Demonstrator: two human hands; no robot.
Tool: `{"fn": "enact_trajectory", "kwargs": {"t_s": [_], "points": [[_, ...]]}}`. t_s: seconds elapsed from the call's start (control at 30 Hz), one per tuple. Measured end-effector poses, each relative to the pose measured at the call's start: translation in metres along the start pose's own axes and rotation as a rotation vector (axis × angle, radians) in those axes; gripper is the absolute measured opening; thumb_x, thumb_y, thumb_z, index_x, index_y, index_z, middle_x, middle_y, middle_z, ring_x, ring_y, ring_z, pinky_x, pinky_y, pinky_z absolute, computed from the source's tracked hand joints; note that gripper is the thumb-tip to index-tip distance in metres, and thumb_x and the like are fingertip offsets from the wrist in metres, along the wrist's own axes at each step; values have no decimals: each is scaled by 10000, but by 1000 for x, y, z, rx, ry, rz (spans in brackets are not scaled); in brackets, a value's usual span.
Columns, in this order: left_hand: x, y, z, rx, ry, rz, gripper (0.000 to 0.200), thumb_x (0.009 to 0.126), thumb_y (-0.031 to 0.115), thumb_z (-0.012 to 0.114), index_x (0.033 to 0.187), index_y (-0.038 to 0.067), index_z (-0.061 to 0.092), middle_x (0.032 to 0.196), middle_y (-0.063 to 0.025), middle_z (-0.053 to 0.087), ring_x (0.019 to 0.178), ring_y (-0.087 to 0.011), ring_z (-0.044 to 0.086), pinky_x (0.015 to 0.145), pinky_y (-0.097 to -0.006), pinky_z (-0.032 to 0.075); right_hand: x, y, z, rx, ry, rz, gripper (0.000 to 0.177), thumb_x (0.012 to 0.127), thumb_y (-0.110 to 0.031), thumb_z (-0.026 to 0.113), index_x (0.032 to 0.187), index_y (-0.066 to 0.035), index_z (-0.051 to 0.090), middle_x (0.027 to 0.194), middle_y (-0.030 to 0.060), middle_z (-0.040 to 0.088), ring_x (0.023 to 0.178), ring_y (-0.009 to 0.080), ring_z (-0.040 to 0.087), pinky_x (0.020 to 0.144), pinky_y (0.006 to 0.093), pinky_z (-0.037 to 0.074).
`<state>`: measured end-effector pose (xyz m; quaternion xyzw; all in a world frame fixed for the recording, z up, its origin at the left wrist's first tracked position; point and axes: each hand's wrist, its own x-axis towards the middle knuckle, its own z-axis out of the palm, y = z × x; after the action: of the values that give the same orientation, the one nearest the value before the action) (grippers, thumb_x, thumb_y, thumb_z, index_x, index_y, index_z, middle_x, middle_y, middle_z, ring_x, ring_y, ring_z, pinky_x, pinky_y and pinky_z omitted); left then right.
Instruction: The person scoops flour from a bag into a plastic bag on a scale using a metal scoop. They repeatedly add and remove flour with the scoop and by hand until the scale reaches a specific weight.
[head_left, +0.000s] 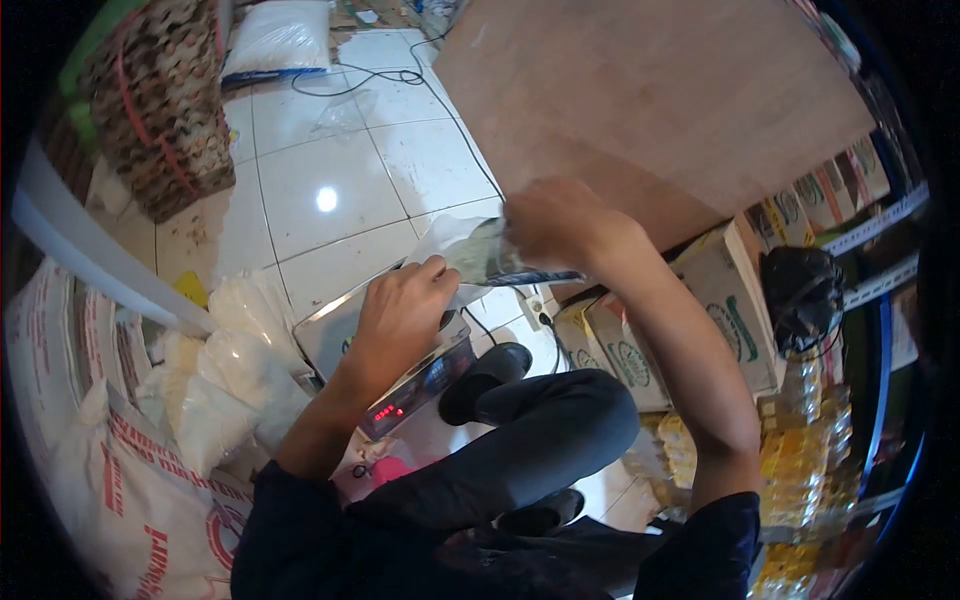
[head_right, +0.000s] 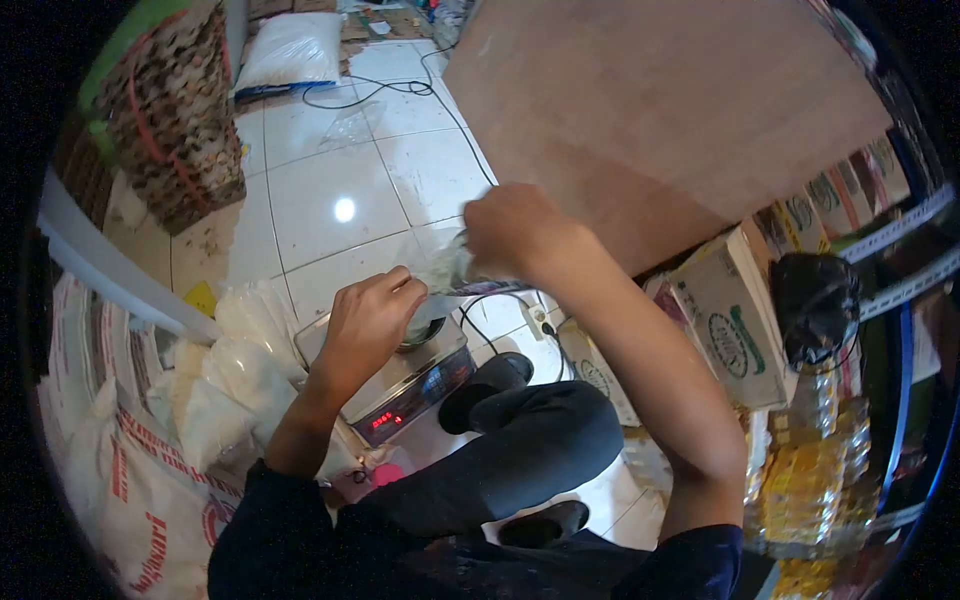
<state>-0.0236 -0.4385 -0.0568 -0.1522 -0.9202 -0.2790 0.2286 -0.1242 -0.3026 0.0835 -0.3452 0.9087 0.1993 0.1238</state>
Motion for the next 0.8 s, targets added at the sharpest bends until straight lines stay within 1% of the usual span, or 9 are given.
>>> {"fn": "enact_trajectory", "kwargs": {"t_s": [0.17, 0.27, 0.37, 0.47, 0.57, 0.6, 0.63, 0.7, 0.8], "points": [[0, -3, -2, 23, 13, -7, 39, 816, 89, 598, 838, 57, 607, 810, -87, 563, 759, -286, 612, 650, -395, 490, 3, -17, -8, -132, 130, 9, 185, 675, -114, 587, 744, 15, 699, 784, 204, 674, 821, 333, 670, 760, 406, 527], [-1, -6, -1, 26, 22, -12, 43, 817, 76, 593, 850, 52, 607, 819, -97, 567, 751, -301, 610, 659, -405, 490, -22, -3, -22, -75, 111, 99, 224, 724, -129, 585, 859, 3, 705, 854, 214, 675, 815, 326, 669, 747, 399, 528], [-1, -6, -3, 7, 4, -41, 53, 819, 79, 593, 860, 50, 607, 824, -105, 570, 765, -314, 608, 667, -405, 491, -50, 26, -27, 23, -43, 308, 241, 818, -157, 591, 961, 11, 688, 863, 211, 662, 832, 312, 651, 794, 409, 506], [-1, -7, -3, 35, 4, -44, 54, 829, 87, 591, 861, 50, 614, 827, -111, 579, 774, -323, 609, 666, -401, 488, -96, 78, -13, 212, 141, 172, 246, 827, -164, 584, 962, 27, 661, 865, 190, 667, 805, 297, 647, 754, 396, 500], [0, -8, -5, 29, 14, -36, 52, 841, 106, 594, 846, 62, 623, 821, -104, 588, 747, -317, 610, 660, -395, 487, -160, 109, 0, 452, 217, 262, 294, 889, -201, 544, 1046, 33, 629, 951, 155, 632, 871, 224, 613, 792, 337, 471], [0, -8, -7, 4, 3, -43, 54, 843, 110, 596, 847, 65, 625, 821, -102, 592, 738, -317, 609, 658, -393, 487, -186, 113, 9, 382, 335, 305, 310, 910, -218, 532, 1083, 28, 609, 970, 133, 614, 898, 201, 594, 807, 306, 453], [0, -9, -8, -21, -9, -51, 55, 844, 114, 598, 848, 69, 628, 821, -101, 597, 728, -317, 608, 655, -391, 487, -217, 145, 38, 605, 401, 405, 320, 916, -224, 532, 1092, 35, 596, 948, 103, 606, 901, 165, 573, 808, 279, 441], [6, -15, -10, -83, 60, -105, 124, 839, 175, 638, 917, 79, 655, 797, -94, 624, 666, -262, 610, 621, -351, 472, -265, 139, 35, 630, 291, 467, 302, 944, -212, 540, 1132, 20, 580, 1028, 110, 613, 936, 179, 577, 816, 287, 442], [30, -28, -16, -95, 129, -277, 227, 832, 262, 667, 970, 81, 670, 795, -91, 650, 661, -217, 616, 619, -321, 468, -409, 184, 124, 257, 623, 708, 362, 985, -220, 483, 1281, -16, 526, 1272, 144, 542, 1189, 220, 506, 997, 337, 394]]}}
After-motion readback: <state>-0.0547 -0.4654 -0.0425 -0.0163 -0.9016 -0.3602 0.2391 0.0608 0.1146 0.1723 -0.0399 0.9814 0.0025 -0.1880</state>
